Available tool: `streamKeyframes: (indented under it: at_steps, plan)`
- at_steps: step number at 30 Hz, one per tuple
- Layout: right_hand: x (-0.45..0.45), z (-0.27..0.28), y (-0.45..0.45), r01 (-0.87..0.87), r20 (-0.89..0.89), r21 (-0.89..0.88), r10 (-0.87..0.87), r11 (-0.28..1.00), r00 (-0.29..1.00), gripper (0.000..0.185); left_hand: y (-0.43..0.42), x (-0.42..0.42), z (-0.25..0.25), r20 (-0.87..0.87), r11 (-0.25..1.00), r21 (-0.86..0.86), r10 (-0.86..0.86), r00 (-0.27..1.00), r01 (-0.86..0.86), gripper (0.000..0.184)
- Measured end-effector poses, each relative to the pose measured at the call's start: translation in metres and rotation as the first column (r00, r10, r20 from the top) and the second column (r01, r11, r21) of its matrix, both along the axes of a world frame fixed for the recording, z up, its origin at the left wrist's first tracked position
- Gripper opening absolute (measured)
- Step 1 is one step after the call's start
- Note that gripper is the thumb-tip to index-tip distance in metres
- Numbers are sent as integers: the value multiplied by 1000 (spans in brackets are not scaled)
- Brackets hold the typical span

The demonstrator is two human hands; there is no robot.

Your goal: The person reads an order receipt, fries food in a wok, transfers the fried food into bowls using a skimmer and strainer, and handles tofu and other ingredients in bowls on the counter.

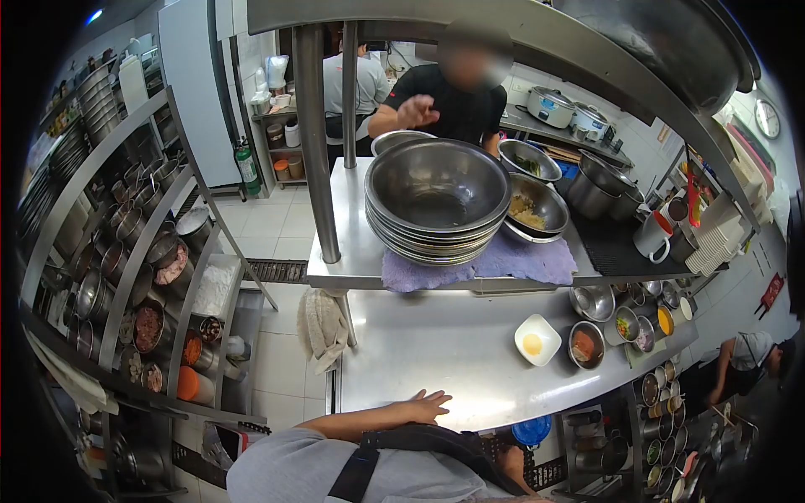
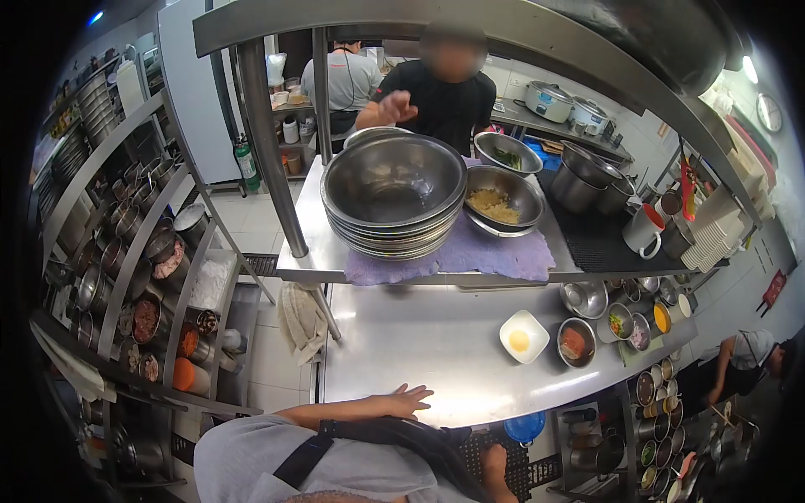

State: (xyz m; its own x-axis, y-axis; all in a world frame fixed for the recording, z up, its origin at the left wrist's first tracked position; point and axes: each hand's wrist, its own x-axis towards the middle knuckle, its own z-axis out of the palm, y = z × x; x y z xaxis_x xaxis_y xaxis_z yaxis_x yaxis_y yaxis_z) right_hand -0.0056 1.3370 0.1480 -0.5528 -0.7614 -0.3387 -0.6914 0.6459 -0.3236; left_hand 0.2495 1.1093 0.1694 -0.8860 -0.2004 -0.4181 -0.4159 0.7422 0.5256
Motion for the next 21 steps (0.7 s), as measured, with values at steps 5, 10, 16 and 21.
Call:
streamKeyframes:
  at_steps: [5, 10, 16, 21]
  plan:
    - [3, 5, 1, -16, -15, -50, 15, 999, 1000, 21, 0, -1, -2, 0, 1000, -10, 6, 1000, -6, 62]
    - [-3, -10, 7, -66, -57, -74, 61, 995, 996, 21, 0, -1, -6, -3, 1000, -6, 5, 1000, -5, 62]
    - [-10, -21, 6, -84, -46, 83, 88, 993, 995, 23, 0, 1, 1, 0, 1000, 10, 5, 1000, -5, 61]
    - [-5, -6, 5, -47, -22, 26, 48, 999, 999, 20, 0, 1, -1, -1, 1000, 18, 6, 1000, -6, 61]
